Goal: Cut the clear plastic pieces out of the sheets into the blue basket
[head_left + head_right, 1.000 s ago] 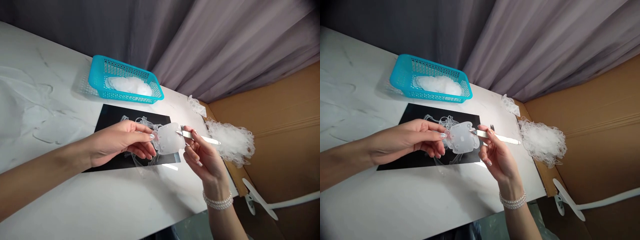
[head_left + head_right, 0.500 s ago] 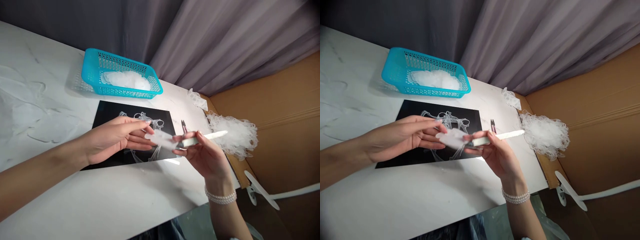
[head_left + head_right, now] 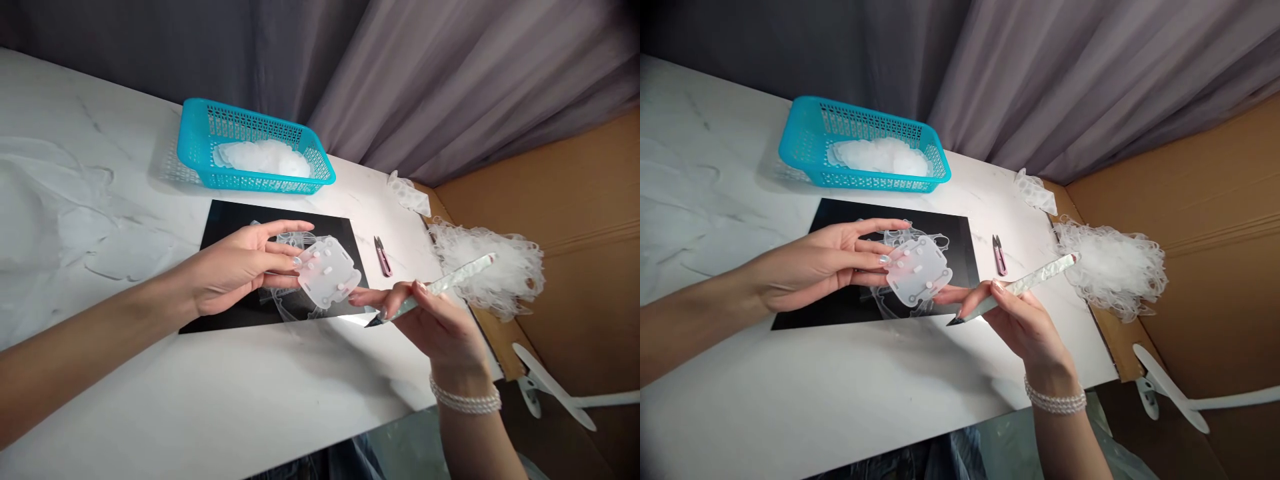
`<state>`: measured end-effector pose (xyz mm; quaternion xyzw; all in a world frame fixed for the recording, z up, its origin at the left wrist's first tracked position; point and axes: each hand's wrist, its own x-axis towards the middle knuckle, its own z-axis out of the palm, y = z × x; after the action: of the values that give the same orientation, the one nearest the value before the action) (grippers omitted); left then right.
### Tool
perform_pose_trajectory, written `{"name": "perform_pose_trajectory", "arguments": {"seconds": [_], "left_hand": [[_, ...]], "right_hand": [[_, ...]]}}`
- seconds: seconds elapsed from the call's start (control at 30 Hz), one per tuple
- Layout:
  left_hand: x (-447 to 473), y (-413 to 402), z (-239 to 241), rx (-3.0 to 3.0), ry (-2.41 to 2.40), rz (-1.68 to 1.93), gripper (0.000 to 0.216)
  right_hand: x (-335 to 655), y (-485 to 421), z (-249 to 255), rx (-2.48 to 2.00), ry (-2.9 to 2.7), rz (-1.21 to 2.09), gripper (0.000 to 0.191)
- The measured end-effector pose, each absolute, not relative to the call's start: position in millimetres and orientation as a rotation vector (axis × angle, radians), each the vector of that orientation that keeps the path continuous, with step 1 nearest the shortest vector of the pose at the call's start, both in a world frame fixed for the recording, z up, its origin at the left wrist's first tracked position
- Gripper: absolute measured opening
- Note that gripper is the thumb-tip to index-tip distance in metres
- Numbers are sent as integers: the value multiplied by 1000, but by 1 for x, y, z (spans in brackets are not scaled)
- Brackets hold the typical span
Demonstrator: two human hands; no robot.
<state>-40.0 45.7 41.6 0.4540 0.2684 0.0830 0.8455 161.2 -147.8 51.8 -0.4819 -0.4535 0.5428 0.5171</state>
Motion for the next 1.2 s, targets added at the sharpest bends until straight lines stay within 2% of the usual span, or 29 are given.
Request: {"name": "perform_pose_trajectory", "arguments": {"seconds": [0.4, 1.2], "left_hand": [[-42, 50, 39, 1030, 558, 182, 49], [-45, 53, 48, 1014, 547, 179, 57]], "right_hand": [[162, -148, 50, -1203, -1105, 1327, 47], [160, -148, 38, -1243, -1047, 1360, 45]]}}
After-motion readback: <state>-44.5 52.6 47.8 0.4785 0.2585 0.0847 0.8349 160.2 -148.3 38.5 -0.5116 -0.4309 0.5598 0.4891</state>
